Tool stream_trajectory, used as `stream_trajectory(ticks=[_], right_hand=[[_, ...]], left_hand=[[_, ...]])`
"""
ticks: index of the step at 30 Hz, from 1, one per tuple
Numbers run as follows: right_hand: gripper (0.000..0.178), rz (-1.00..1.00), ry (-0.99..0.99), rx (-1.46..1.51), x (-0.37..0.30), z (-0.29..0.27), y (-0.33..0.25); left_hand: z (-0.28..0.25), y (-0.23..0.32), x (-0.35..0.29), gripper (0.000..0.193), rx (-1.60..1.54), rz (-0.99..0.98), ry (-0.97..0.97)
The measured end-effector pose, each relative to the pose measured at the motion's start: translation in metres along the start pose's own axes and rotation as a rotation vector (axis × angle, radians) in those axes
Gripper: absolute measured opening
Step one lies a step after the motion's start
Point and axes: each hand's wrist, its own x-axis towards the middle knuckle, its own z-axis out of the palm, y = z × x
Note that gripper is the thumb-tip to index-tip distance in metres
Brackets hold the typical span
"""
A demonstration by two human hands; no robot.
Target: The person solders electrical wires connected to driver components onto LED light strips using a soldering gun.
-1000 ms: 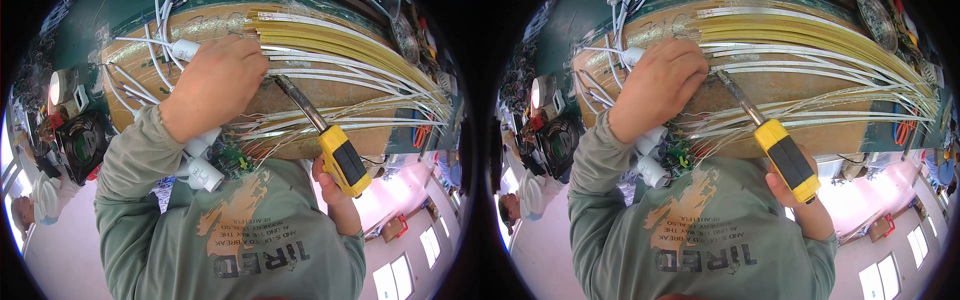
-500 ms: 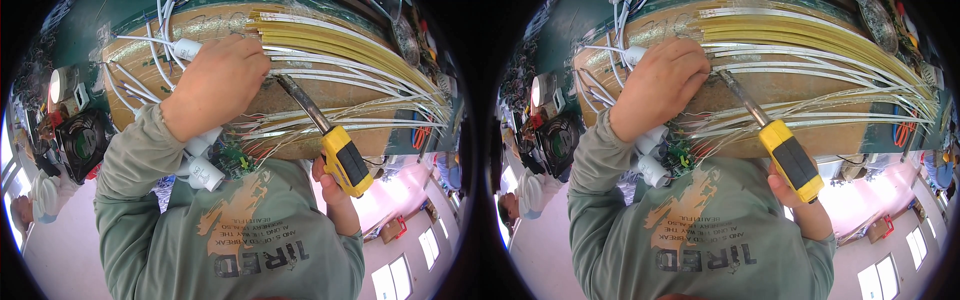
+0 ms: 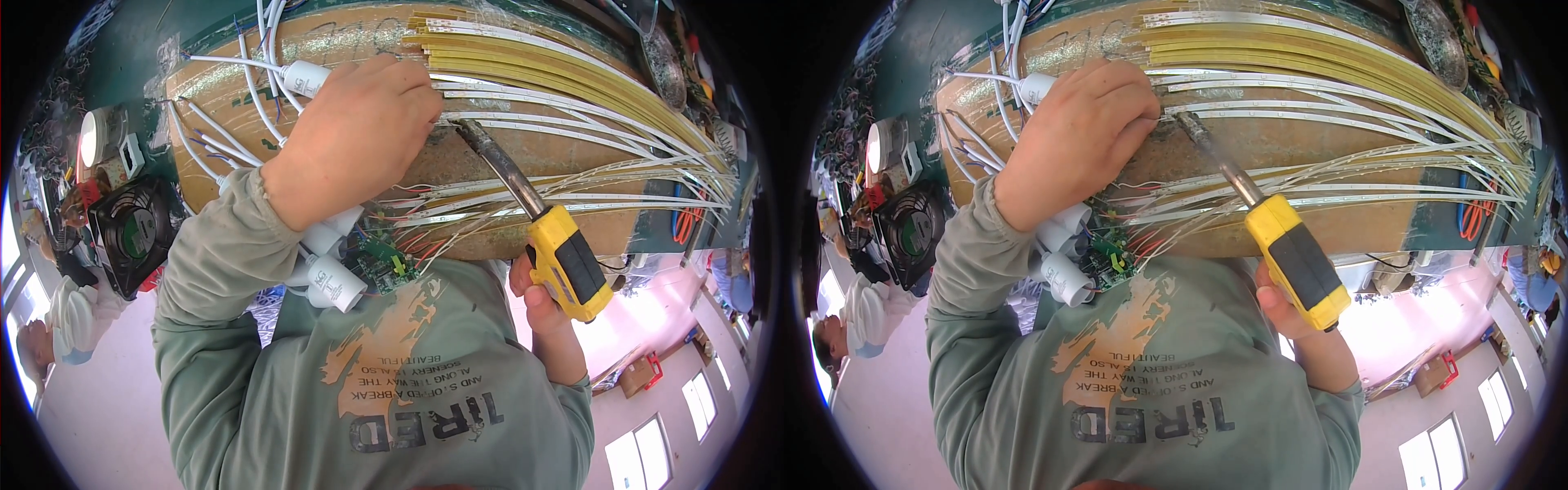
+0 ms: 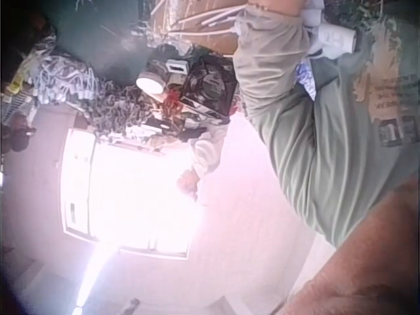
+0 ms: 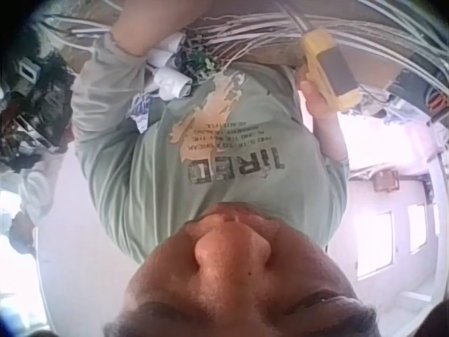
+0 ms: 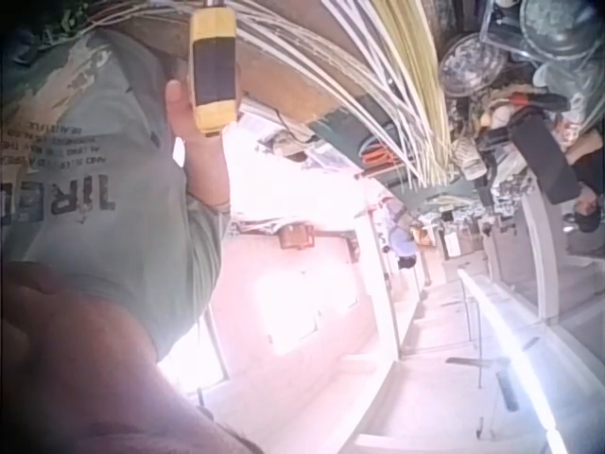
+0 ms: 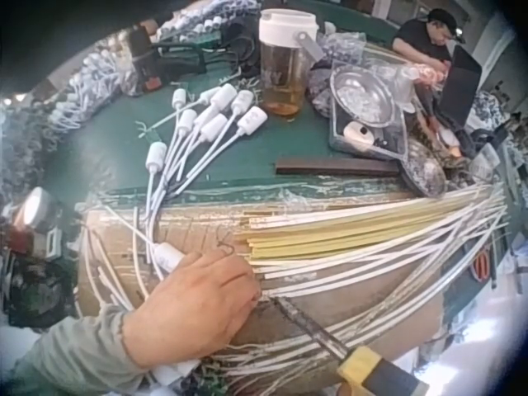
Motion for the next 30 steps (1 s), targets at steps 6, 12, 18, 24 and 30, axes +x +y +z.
stream_trajectory(ticks=[6,12,18,24,30], right_hand=[[0.074,0.067,0.039,0.243,0.001,0.005,0.002],[0.061,0.155,0.101,0.585,0.009,0.005,-0.010],[0.064,0.087,0.034,0.733,0.019,-0.001,-0.007],[0.054,0.086,0.010,1.127,0.034,-0.020,-0.004],[0.053,0.138,0.047,1.257,0.037,-0.023,-0.005]], left_hand=[[0.000,0.000,0.000,0.012,0.012,0.003,-0.002],[0.000,0.001,0.000,0.012,0.009,-0.002,-0.005],[-0.001,0.000,0.001,0.011,0.012,-0.002,-0.017],[0.000,0.000,0.000,0.010,-0.010,0.002,0.001],[0.000,0.000,-0.001,0.011,-0.033,-0.003,0.017]])
